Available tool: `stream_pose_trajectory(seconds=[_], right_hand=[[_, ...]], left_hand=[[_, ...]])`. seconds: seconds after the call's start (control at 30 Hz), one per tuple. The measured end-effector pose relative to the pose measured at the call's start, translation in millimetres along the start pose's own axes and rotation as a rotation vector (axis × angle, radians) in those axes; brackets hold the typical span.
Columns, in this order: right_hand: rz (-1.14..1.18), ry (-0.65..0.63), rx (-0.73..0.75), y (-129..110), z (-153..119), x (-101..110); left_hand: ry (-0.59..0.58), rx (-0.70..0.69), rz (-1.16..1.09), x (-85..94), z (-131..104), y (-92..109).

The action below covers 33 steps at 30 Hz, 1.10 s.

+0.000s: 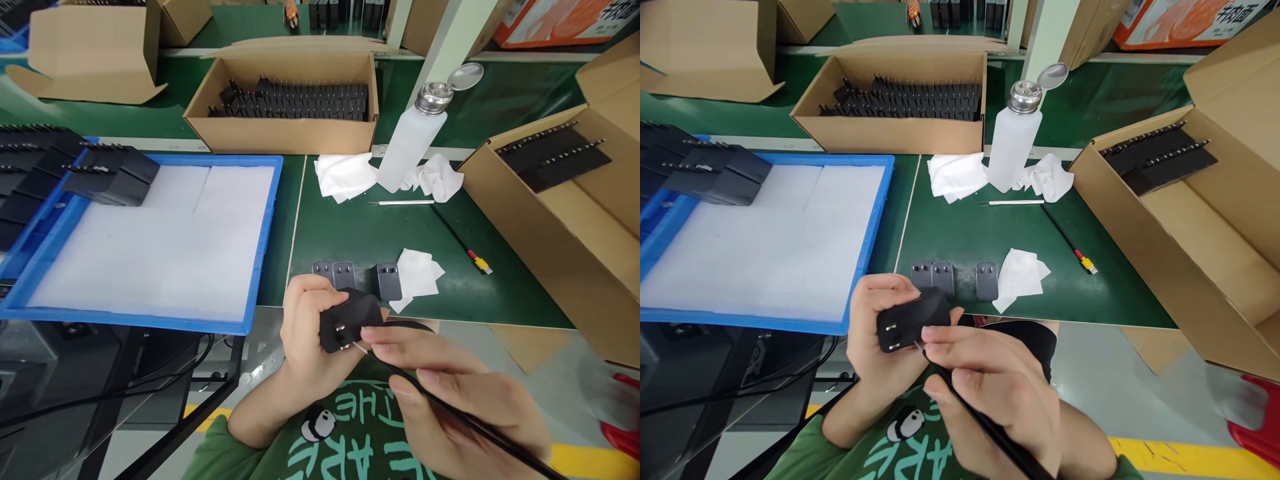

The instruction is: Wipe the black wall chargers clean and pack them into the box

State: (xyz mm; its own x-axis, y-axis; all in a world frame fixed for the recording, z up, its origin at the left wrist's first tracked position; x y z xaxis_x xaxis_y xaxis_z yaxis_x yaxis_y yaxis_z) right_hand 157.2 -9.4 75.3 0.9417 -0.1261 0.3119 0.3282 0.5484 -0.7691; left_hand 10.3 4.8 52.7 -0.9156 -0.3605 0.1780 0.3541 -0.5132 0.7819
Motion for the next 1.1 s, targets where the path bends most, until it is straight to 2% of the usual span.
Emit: stream_pose_trajectory(seconds=[0.47,0.67,0.9,1.03,1.1], right_hand=[[0.015,-0.052,0.083,1.6,1.8,0.7],[0.034,-0.007,0.038,3.6,-0.2,-0.3],[0.031,-0.022,0.019,5.2,1.3,1.1],[0.024,-0.13,0.07,3.1,6.6,2.0],[0.024,-0.115,0.071,2.6,6.6,2.4]], left_hand=[[-0.006,0.006,0.024,1.9,-1.9,-0.6],[-0.004,0.008,0.018,2.2,-2.7,-1.8],[0.0,0.014,0.018,1.6,-2.9,-1.9],[-0.004,0.017,0.012,1.4,-2.4,-1.4],[-0.006,0.02,0.007,1.6,-2.3,-1.8]])
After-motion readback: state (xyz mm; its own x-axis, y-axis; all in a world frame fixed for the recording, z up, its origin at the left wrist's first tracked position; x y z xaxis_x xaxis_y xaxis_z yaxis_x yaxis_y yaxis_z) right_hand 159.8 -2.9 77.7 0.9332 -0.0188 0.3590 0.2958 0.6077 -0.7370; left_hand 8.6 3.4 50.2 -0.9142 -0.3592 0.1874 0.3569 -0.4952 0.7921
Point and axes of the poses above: each hand's wrist, its own z-axis towards the middle knuckle, its own x-axis out of the back of the hand, y = z × x, the point moved 4 cm from there along z, towards the middle knuckle, and after that the axes turned 14 degrees about -z, right-handed, at the moved point
